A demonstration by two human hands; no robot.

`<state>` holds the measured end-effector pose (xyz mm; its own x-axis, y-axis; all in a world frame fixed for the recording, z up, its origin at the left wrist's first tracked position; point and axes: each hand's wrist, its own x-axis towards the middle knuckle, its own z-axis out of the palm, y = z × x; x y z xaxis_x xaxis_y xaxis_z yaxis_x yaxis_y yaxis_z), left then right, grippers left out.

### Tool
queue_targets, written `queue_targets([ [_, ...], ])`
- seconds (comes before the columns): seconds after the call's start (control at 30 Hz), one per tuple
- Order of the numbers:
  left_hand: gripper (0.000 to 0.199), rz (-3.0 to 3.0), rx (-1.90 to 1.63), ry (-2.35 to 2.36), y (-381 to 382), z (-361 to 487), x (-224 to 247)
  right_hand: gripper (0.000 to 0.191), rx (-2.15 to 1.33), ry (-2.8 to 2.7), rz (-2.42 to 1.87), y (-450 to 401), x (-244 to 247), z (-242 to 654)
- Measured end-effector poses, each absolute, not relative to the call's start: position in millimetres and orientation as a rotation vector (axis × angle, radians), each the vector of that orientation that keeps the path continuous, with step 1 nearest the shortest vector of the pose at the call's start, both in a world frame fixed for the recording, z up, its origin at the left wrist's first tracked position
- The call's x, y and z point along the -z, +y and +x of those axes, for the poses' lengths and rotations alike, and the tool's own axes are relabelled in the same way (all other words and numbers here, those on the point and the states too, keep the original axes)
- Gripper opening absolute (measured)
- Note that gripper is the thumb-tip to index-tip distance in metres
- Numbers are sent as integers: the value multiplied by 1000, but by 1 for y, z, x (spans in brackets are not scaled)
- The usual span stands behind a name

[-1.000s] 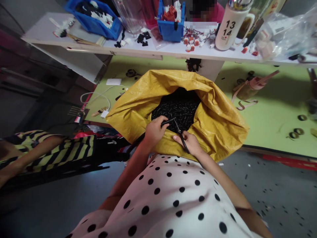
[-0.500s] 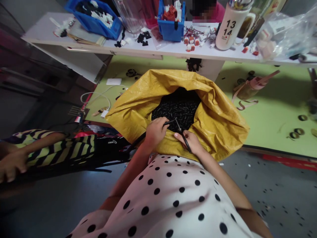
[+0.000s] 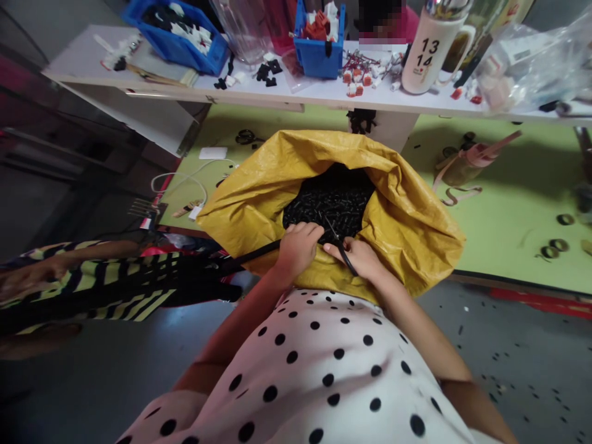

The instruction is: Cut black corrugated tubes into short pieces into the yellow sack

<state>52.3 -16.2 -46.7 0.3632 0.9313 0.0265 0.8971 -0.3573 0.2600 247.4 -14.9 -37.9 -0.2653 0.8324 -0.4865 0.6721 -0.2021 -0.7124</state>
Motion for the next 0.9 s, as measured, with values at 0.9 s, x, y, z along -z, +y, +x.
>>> queue_targets([
  [0.9,24,1978,-311,1627,-34,25,25,49,-1352,-1149,-1338,-28,49,252],
])
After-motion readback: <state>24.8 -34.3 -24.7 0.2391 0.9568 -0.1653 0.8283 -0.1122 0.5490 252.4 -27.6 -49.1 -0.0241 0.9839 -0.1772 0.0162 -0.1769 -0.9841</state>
